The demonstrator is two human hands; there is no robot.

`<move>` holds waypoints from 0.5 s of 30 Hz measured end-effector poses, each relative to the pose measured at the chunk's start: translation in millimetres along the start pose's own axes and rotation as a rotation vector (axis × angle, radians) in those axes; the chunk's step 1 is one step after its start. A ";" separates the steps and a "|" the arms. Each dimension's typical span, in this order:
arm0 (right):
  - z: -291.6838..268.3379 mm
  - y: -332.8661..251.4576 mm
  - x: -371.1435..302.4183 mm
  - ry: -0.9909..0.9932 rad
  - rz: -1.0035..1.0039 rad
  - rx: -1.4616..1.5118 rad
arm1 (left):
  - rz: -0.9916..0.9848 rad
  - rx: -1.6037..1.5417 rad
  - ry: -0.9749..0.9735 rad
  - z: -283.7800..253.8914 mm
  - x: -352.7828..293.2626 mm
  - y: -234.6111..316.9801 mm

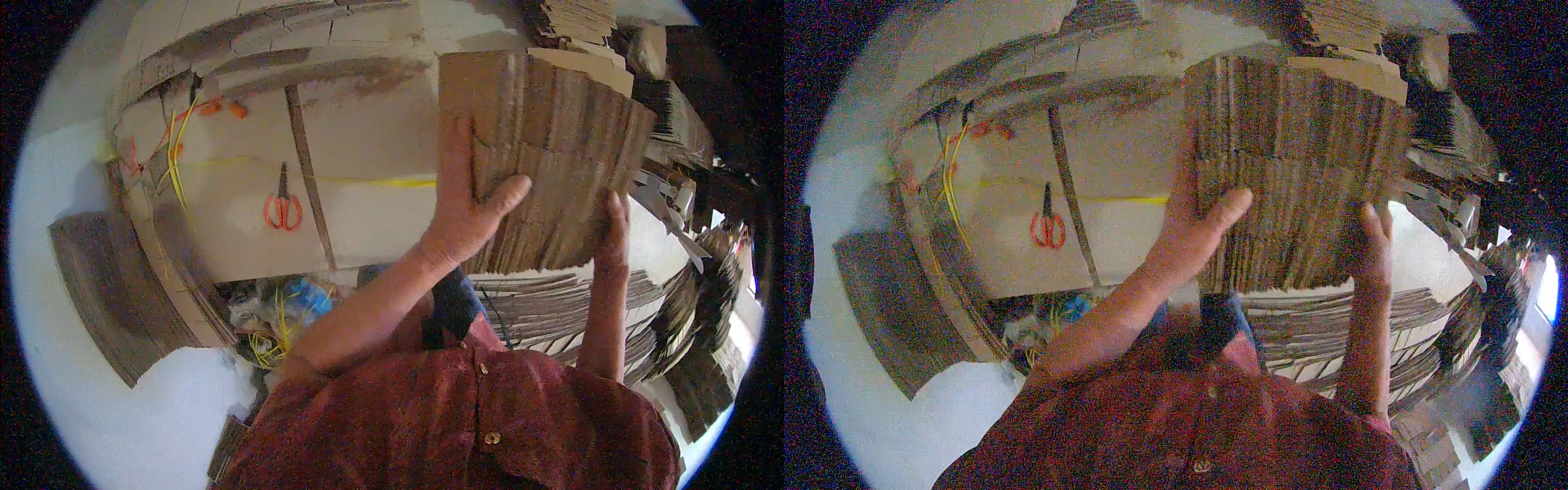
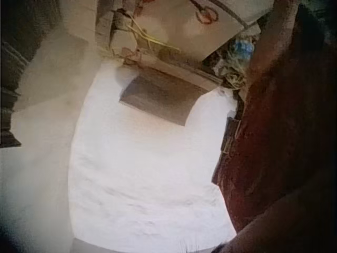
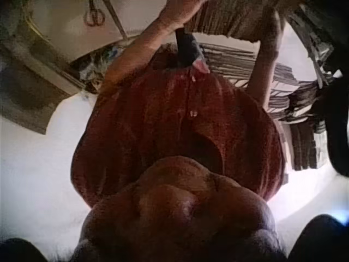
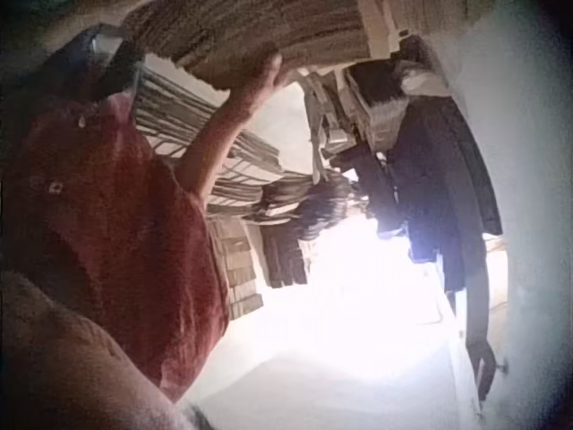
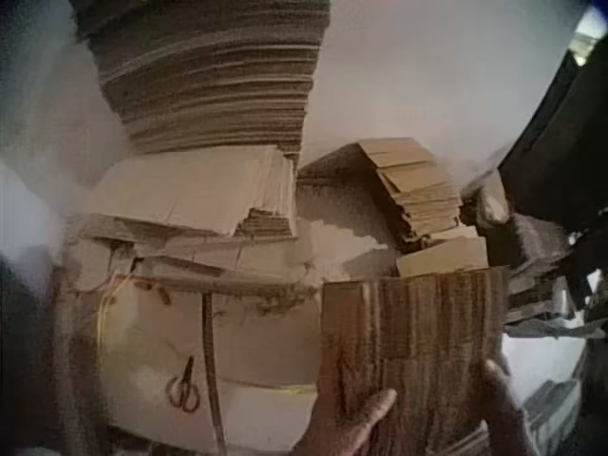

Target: The person gathers flat cardboard pieces, stacks them, and ties the stack with a yellow plastic strap. They repeat this process to create multiple bundles, then place the finished bundles on the floor.

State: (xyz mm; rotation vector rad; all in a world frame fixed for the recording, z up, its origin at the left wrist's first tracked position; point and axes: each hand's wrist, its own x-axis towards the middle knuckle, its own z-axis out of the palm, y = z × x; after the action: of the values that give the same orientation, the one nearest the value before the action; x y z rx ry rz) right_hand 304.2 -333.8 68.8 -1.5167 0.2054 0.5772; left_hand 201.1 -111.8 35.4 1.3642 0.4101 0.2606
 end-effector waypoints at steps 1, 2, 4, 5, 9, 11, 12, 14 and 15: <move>0.4 -5.1 -11.6 0.015 0.002 -0.022 | 0.038 0.001 -0.002 -0.3 -3.9 2.4; -0.8 -10.4 -23.0 0.043 0.006 -0.044 | 0.015 -0.069 -0.022 -2.9 -9.1 4.4; 9.7 -4.1 -41.7 0.105 0.082 -0.046 | -0.144 -0.214 -0.037 -14.5 -25.0 17.2; 18.2 2.0 -52.6 0.051 0.139 -0.051 | -0.284 -0.290 -0.044 -28.7 -35.1 28.8; 80.7 24.8 -72.0 -0.049 0.368 -0.073 | -0.682 -0.131 0.135 -95.0 -80.6 28.1; 98.4 51.1 -70.9 -0.231 0.313 0.009 | -0.753 -0.048 0.201 -139.4 -109.0 5.1; 109.9 60.8 -67.5 -0.279 0.291 0.052 | -0.711 -0.025 0.189 -154.8 -115.2 -1.9; 121.9 71.7 -63.2 -0.348 0.217 -0.009 | -0.792 -0.109 0.404 -155.7 -117.9 5.8; 122.8 83.1 -63.1 -0.332 0.153 -0.080 | -0.800 -0.173 0.386 -161.4 -121.1 1.2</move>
State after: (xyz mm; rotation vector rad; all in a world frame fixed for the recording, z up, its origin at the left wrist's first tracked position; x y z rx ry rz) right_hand 183.5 -232.8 34.0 -1.4650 0.0426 0.9584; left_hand 22.6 -17.9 28.3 0.8876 1.1846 -0.1104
